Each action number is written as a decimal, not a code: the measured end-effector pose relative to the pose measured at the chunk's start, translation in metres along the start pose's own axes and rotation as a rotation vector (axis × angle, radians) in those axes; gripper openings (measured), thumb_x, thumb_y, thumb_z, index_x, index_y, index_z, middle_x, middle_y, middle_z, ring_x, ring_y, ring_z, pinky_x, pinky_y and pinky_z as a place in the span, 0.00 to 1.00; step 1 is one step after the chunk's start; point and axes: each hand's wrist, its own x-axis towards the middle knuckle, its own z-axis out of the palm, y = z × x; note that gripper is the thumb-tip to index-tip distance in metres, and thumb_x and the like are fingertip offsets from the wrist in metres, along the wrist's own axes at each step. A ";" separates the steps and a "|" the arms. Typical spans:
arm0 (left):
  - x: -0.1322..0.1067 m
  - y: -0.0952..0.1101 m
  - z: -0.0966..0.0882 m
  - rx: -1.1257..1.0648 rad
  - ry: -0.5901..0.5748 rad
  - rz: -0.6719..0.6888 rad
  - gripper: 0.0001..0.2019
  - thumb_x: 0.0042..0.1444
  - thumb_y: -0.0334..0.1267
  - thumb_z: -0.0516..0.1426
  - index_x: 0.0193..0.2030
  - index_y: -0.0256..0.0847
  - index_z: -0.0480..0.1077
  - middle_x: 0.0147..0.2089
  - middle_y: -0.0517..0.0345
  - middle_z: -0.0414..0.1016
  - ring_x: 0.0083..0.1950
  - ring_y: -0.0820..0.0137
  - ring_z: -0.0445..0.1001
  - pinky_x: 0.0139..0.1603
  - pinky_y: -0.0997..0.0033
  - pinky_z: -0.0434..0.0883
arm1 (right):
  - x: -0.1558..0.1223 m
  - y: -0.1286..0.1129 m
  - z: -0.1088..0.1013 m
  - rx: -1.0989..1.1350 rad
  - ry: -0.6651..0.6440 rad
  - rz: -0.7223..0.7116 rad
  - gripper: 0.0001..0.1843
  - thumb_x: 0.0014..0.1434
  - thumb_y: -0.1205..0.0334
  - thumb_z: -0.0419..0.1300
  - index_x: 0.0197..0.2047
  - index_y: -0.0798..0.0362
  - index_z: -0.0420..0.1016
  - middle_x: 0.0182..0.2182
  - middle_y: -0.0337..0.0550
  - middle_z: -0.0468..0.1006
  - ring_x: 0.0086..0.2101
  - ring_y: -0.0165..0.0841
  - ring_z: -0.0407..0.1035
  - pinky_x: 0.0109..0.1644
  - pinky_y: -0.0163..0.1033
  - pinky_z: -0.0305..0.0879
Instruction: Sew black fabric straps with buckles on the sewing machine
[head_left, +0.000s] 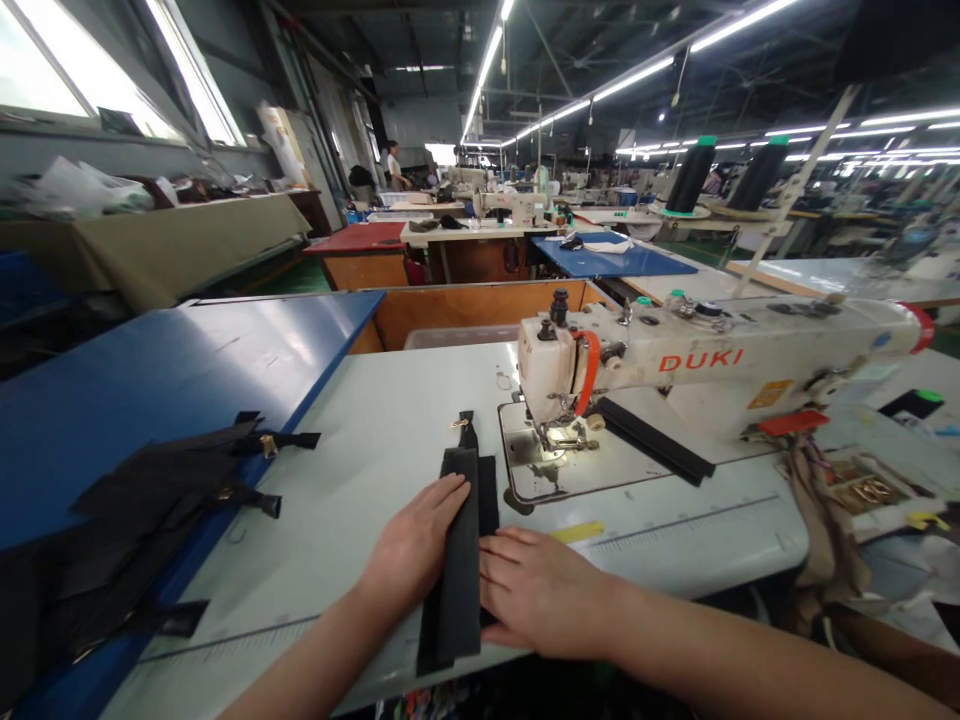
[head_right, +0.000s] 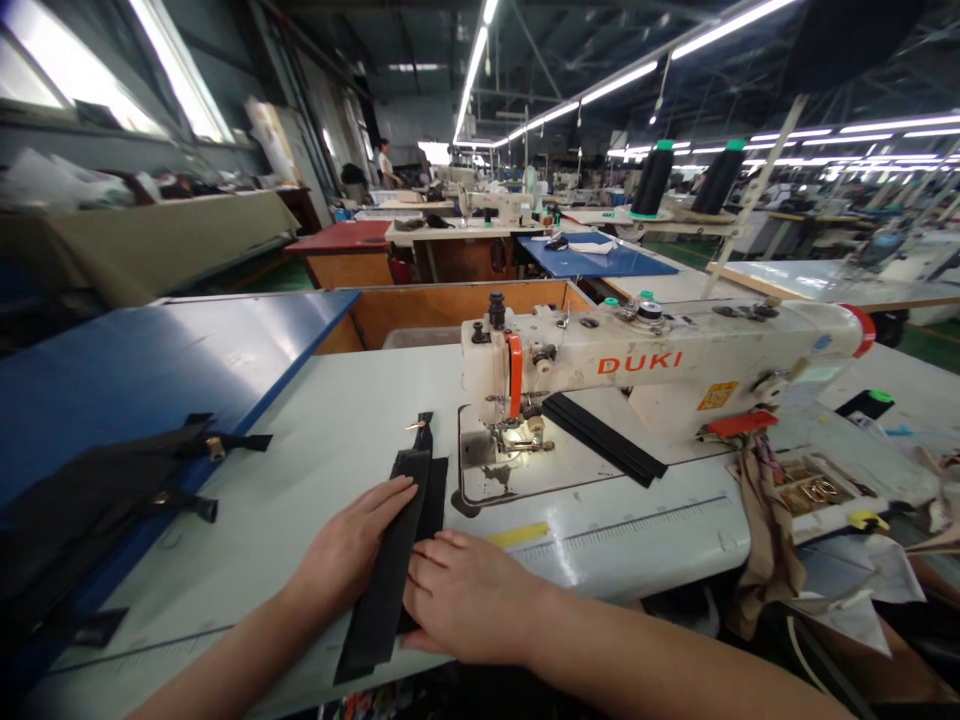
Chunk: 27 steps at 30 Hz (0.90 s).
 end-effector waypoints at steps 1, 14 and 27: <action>0.000 0.001 -0.001 0.015 0.001 0.004 0.21 0.53 0.27 0.48 0.54 0.31 0.68 0.55 0.41 0.71 0.55 0.61 0.71 0.56 0.61 0.71 | 0.002 0.001 0.001 -0.045 0.024 -0.026 0.18 0.67 0.55 0.47 0.47 0.59 0.70 0.46 0.48 0.73 0.49 0.39 0.64 0.57 0.42 0.60; 0.010 0.016 0.000 -0.060 -0.009 0.010 0.21 0.58 0.30 0.45 0.58 0.32 0.63 0.57 0.41 0.68 0.58 0.60 0.67 0.58 0.56 0.69 | 0.006 0.018 -0.016 -0.267 0.054 0.158 0.15 0.63 0.70 0.48 0.46 0.66 0.73 0.46 0.57 0.73 0.49 0.43 0.65 0.59 0.48 0.59; 0.031 0.049 0.009 -0.001 -0.106 0.158 0.23 0.57 0.25 0.44 0.60 0.27 0.62 0.62 0.38 0.63 0.65 0.58 0.59 0.60 0.54 0.67 | -0.044 0.015 -0.004 -0.269 0.113 0.262 0.15 0.64 0.66 0.49 0.51 0.62 0.70 0.51 0.51 0.71 0.52 0.39 0.63 0.60 0.43 0.59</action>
